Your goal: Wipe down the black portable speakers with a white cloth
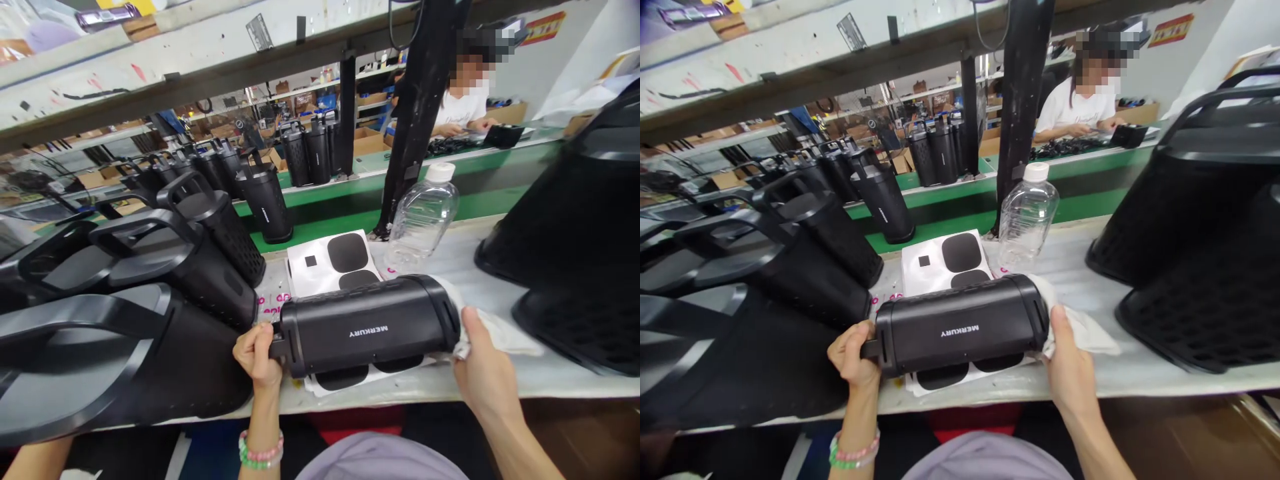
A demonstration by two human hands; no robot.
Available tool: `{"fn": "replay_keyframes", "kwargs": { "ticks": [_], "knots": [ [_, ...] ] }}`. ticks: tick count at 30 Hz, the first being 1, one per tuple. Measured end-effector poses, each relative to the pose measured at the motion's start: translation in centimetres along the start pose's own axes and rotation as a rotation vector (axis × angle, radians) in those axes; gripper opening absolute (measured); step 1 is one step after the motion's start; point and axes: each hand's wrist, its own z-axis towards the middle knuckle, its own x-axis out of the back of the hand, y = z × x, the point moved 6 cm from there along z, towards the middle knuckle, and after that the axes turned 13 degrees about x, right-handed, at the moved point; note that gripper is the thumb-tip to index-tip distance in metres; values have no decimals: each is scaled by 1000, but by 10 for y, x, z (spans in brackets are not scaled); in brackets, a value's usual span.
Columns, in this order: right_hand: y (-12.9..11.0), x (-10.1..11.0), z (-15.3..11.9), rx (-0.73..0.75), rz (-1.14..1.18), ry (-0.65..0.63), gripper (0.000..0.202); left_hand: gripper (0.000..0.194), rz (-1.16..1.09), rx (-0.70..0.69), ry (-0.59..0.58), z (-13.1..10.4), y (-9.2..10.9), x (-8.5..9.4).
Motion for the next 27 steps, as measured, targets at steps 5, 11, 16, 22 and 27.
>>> {"fn": "replay_keyframes", "kwargs": {
  "ticks": [5, 11, 16, 22, 27],
  "knots": [
    [8, -6, 1, -141, 282, -51, 69, 50, 29, 22, -26, 0, 3, 3],
    [3, -6, 3, 52, 130, -198, 65, 43, 40, -5, -39, -4, 11, 6],
    [-7, -6, 2, 53, 176, -235, 65, 45, 15, -98, -107, -7, 23, 0],
    [15, 4, -17, -442, 493, -106, 64, 38, 102, -206, -217, -28, 25, 17],
    [16, 9, -28, -478, 448, 77, 53, 20, 157, 146, -166, -55, 17, 32]
  ]
}}
